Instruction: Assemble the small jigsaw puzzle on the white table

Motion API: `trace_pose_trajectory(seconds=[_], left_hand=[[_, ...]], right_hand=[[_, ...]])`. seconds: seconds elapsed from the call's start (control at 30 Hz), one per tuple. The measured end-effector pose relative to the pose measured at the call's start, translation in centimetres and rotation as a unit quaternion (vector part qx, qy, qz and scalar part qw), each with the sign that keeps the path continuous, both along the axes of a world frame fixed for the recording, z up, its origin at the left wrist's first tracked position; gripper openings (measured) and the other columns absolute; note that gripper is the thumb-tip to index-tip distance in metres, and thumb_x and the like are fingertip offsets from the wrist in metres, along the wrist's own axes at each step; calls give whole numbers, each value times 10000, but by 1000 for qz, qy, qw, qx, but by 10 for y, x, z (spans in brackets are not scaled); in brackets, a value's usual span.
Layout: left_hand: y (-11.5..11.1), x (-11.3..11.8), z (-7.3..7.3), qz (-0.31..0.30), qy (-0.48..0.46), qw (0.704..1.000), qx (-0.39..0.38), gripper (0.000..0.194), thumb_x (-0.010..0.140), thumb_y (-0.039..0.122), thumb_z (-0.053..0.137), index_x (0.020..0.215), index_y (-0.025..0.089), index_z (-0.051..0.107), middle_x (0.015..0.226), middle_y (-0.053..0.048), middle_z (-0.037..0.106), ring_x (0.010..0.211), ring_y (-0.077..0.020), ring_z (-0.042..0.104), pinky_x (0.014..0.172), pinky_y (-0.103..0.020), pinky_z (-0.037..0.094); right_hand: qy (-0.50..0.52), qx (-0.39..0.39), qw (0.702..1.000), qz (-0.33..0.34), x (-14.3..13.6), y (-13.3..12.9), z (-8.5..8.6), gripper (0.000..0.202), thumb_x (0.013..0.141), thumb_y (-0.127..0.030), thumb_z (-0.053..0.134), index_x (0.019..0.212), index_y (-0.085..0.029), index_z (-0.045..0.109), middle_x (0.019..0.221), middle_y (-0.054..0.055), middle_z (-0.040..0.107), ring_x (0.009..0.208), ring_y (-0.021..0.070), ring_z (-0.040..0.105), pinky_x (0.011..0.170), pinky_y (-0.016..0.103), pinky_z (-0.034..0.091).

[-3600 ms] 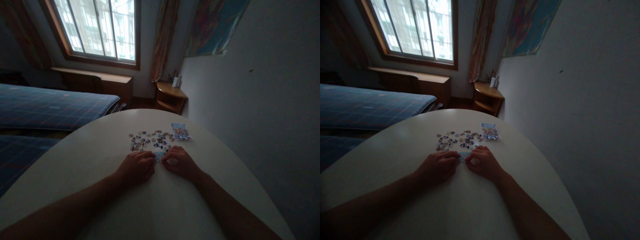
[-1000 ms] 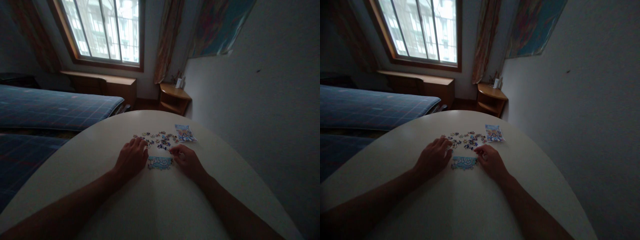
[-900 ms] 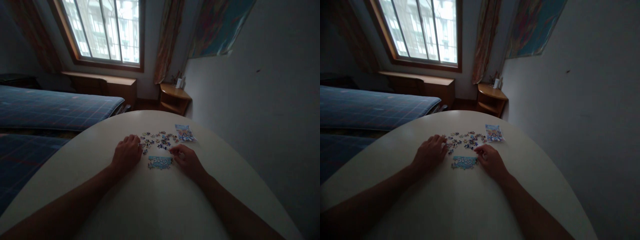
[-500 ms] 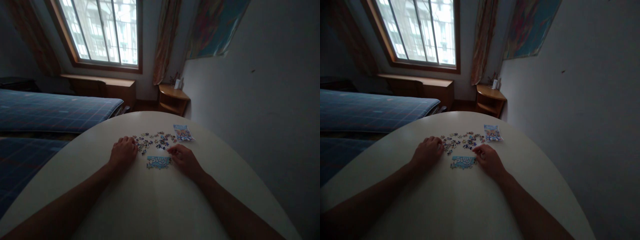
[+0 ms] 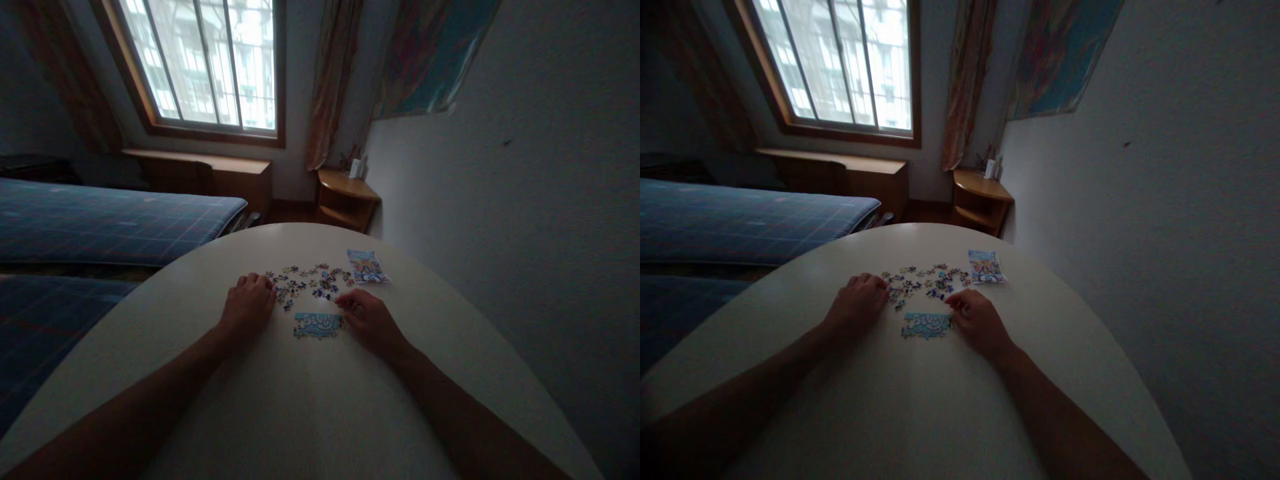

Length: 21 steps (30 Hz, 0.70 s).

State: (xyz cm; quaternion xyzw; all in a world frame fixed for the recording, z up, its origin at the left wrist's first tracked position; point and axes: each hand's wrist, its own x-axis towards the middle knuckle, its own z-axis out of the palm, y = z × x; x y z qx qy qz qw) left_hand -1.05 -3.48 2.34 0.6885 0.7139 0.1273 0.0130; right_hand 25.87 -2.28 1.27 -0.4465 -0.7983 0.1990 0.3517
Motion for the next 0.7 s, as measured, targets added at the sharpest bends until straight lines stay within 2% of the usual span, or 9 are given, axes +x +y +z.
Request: trace_pose_trajectory(seconds=[0.23, 0.4, 0.5, 0.6, 0.7], left_hand=[[1, 1, -2, 0, -25, 1000, 7, 205, 952, 285, 505, 1037, 162, 644, 1153, -126, 652, 1105, -312, 564, 904, -443, 472], [0, 0, -1, -12, -40, 999, 29, 154, 953, 238, 497, 931, 174, 635, 987, -100, 705, 1000, -287, 611, 874, -419, 471], [1, -1, -2, -18, -55, 997, 56, 138, 945, 220, 509, 991, 182, 633, 960, -83, 710, 968, -268, 620, 880, -413, 465], [2, 0, -8, -79, -110, 983, 123, 221, 937, 192, 505, 1114, 209, 636, 1011, -69, 704, 981, -251, 619, 891, -408, 466], [3, 4, -16, -158, -177, 955, 178, 225, 944, 200, 476, 1061, 221, 667, 1000, -64, 695, 942, -226, 628, 863, -378, 485]], right_hand=[[-2, 5, 1000, 2, -1, 0, 1, 295, 738, -30, 561, 929, -202, 706, 828, 29, 684, 759, 162, 624, 717, 302, 500], [-2, 8, 1000, -2, -1, 0, -2, 285, 745, -30, 573, 933, -200, 705, 834, 28, 684, 764, 164, 625, 727, 307, 500], [-8, 6, 1000, -2, 0, 1, -3, 286, 753, -27, 570, 941, -198, 702, 840, 32, 683, 764, 166, 627, 721, 309, 504], [-23, 25, 999, 4, 0, -1, -1, 267, 783, -39, 566, 954, -197, 697, 838, 41, 681, 773, 177, 629, 726, 327, 511], [-51, 82, 993, 63, -4, -7, 3, 242, 841, -96, 585, 1021, -212, 696, 961, 71, 704, 920, 211, 635, 852, 394, 509]])
